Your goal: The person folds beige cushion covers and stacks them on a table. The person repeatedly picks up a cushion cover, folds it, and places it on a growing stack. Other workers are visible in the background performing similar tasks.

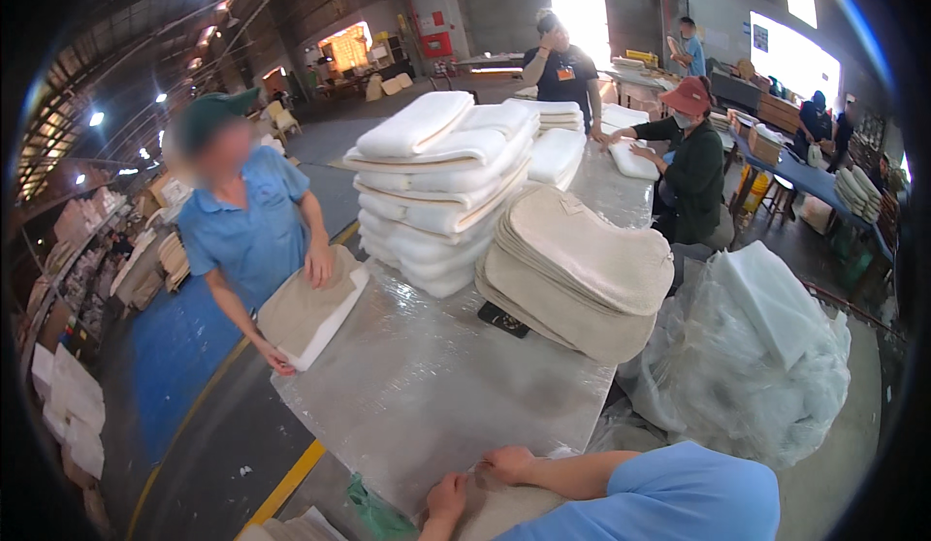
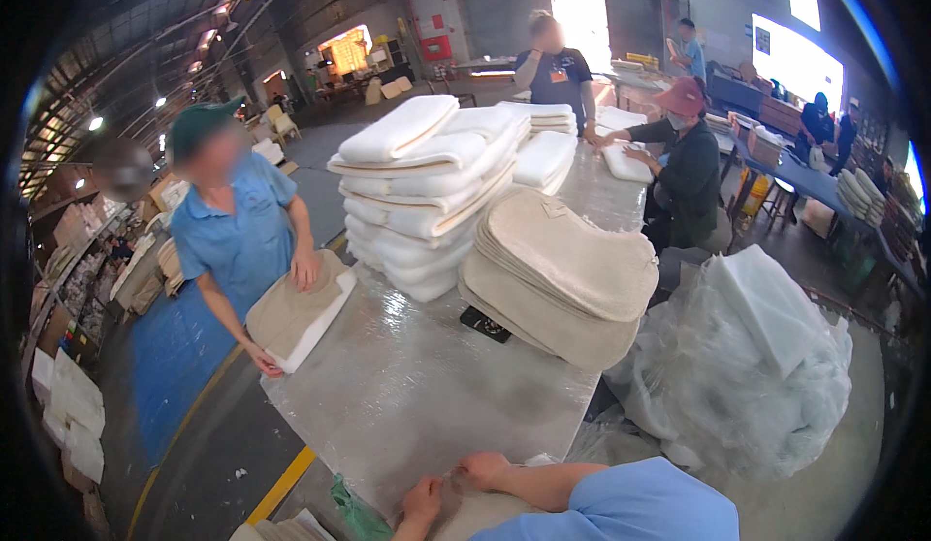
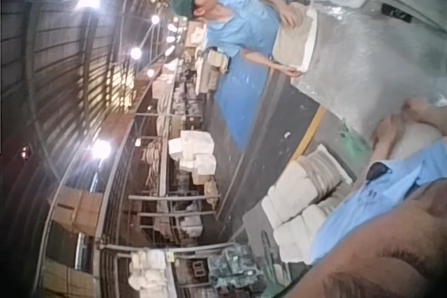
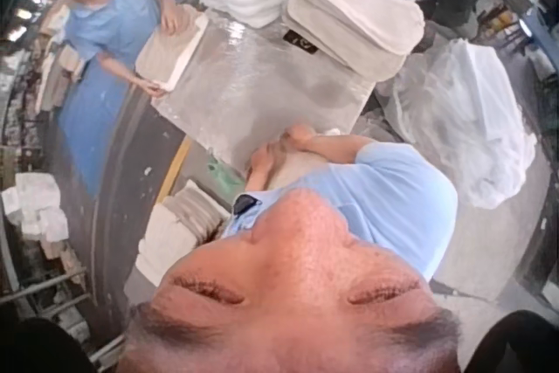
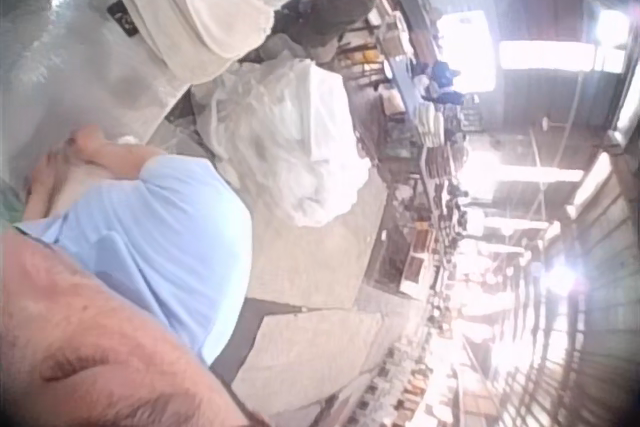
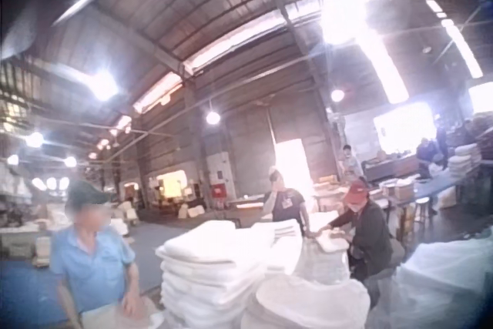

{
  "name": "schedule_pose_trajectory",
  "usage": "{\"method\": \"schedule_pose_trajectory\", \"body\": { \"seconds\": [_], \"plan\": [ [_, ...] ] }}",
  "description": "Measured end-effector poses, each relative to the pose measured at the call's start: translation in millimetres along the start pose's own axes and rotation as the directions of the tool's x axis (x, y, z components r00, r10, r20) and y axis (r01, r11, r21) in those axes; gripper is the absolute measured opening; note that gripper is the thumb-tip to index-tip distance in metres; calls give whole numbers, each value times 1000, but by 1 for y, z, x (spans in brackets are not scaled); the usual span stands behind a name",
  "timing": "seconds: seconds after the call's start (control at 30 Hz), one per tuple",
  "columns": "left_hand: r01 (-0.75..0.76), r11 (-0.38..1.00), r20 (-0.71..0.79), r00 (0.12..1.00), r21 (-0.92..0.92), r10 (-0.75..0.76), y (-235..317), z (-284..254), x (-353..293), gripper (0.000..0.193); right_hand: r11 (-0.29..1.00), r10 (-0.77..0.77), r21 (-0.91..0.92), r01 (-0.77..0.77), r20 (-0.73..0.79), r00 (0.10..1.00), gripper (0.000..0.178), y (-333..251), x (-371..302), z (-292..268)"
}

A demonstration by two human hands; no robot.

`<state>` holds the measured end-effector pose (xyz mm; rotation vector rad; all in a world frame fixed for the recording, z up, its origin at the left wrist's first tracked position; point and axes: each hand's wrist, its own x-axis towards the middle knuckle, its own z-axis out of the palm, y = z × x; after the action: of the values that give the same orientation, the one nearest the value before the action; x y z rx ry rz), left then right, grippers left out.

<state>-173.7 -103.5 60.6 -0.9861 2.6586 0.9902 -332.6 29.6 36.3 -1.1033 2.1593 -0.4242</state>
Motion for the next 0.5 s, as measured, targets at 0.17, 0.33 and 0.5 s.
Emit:
{"method": "schedule_pose_trajectory", "body": {
  "seconds": [0.17, 0.33, 0.5],
  "plan": [
    [52, 968, 379, 914, 245, -145, -40, -37, -16, 57, 992, 54, -127, -12, 332, 942, 44, -7, 0, -12],
    [123, 962, 266, 945, 244, -189, -42, -27, -16, 57, 958, 209, -262, -113, 375, 903, 42, 2, 11, -5],
    [174, 984, -122, 978, 47, -168, -40, 2, -33, 54, 978, 207, -8, -207, 58, 977, 39, -9, -12, 17]
  ]
}}
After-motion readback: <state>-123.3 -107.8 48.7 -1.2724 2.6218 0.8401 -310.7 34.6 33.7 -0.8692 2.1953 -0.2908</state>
